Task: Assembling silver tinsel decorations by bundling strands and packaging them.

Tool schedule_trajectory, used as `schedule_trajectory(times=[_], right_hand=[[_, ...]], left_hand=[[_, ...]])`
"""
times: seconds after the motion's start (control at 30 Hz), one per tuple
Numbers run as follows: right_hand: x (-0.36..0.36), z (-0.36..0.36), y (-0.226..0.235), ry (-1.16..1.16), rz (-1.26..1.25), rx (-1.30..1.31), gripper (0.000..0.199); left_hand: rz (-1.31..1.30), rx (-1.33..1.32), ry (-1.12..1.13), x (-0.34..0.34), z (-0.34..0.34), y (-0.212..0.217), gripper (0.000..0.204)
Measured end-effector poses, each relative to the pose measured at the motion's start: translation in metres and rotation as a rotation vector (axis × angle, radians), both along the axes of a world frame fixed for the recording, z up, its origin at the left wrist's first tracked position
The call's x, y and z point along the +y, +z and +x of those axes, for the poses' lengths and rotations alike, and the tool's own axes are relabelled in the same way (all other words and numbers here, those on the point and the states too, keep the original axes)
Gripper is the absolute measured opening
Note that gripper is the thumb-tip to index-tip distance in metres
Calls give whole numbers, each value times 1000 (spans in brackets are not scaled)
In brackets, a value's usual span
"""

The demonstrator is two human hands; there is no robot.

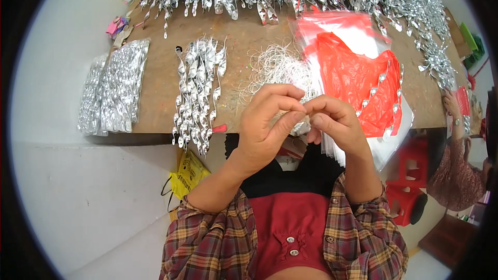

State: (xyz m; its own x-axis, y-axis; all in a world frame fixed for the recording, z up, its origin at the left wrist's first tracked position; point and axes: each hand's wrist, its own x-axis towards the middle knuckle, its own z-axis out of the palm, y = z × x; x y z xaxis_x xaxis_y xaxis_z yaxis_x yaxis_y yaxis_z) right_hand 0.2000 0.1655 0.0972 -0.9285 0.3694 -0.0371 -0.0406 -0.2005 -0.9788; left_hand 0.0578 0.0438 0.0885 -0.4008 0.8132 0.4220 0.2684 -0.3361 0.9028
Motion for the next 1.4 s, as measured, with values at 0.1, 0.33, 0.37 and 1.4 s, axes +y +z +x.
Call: schedule_trajectory(times=[0.1, 0.33, 0.37, 1.4], right_hand=[[1, 0, -1, 9, -21, -63, 14], [9, -1, -19, -69, -336, 219, 12], [12, 1, -19, -73, -334, 217, 12], [31, 20, -58, -234, -415, 140, 11]], left_hand=[[86, 232, -12, 9, 4, 1, 10], [-58, -231, -150, 8, 25, -31, 31], [-62, -244, -159, 8, 25, -31, 34], [-576, -410, -361, -41, -2, -42, 42]])
